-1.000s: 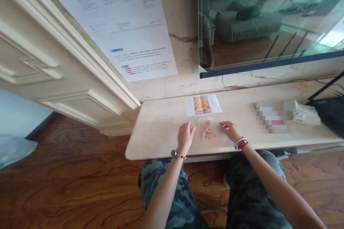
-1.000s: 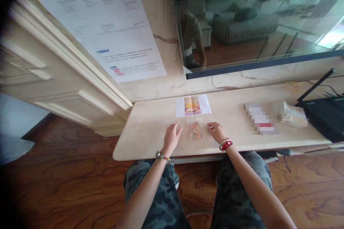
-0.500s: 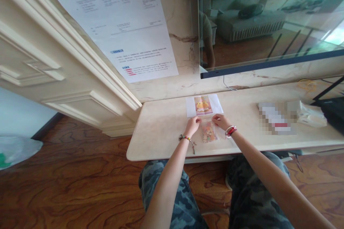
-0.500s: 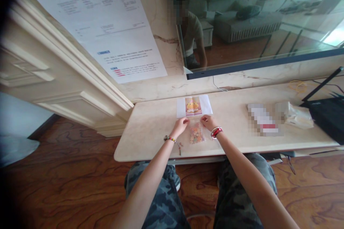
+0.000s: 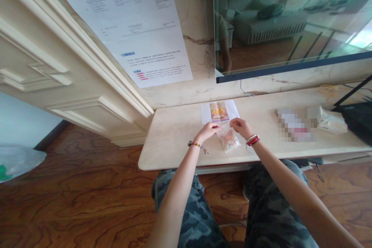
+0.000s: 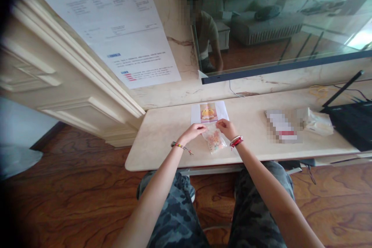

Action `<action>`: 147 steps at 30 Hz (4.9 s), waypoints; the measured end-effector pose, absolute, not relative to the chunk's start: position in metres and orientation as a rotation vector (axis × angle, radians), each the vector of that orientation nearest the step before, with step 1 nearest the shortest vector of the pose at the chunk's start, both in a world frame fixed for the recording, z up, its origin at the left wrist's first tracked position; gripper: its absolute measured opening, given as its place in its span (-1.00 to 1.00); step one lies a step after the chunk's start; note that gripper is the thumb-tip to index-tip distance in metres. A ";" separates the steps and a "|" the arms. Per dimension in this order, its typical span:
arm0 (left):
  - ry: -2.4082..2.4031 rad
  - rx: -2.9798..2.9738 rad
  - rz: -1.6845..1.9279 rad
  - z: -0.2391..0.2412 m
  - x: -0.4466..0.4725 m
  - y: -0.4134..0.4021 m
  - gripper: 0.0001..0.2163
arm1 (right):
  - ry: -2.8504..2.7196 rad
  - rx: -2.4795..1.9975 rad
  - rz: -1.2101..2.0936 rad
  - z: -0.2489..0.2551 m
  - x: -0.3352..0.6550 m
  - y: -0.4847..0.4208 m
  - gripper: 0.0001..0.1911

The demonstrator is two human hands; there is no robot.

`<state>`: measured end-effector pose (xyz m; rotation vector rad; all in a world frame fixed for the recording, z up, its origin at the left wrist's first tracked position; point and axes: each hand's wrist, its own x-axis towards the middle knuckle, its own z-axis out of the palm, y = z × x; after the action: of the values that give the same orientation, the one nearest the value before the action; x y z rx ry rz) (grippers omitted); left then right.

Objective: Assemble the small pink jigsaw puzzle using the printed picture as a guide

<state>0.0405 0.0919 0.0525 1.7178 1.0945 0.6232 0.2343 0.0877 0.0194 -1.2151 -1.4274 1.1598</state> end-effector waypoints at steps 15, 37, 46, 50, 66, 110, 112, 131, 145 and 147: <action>1.144 1.318 0.656 0.044 0.036 0.067 -0.68 | -1.256 -1.251 1.219 0.014 0.222 0.058 -0.60; 0.961 1.274 0.548 0.090 0.056 0.044 -0.65 | -1.569 -1.157 1.399 0.058 0.211 0.037 -0.68; 0.907 1.224 0.567 0.084 0.055 0.041 -0.69 | -1.433 -1.069 1.484 0.055 0.210 0.034 -0.62; 0.910 1.244 0.586 0.082 0.055 0.040 -0.74 | -1.419 -1.022 1.519 0.053 0.208 0.033 -0.63; 1.088 1.590 0.662 0.088 0.057 0.037 -0.90 | -1.537 -1.055 1.555 0.061 0.215 0.035 -0.68; 1.312 1.936 0.813 0.082 0.048 0.015 -0.72 | -1.892 -1.484 0.858 0.082 0.239 0.026 -0.89; 1.202 1.964 0.881 0.077 0.048 0.017 -0.74 | -1.759 -1.509 1.120 0.084 0.238 0.029 -0.89; 1.226 2.010 0.706 0.052 0.028 0.027 -0.56 | -1.580 -1.229 1.351 0.031 0.253 0.047 -0.82; 1.490 2.507 0.007 0.099 0.013 0.059 -0.62 | -1.166 -1.438 1.412 -0.007 0.252 0.053 -0.72; 1.528 2.518 -0.034 0.103 0.017 0.062 -0.63 | -1.197 -1.448 1.367 -0.010 0.257 0.051 -0.70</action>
<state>0.0172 0.0616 0.1026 2.5178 1.5280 -0.0341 0.2569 0.0515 -0.0100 -1.4479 -1.1973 1.3674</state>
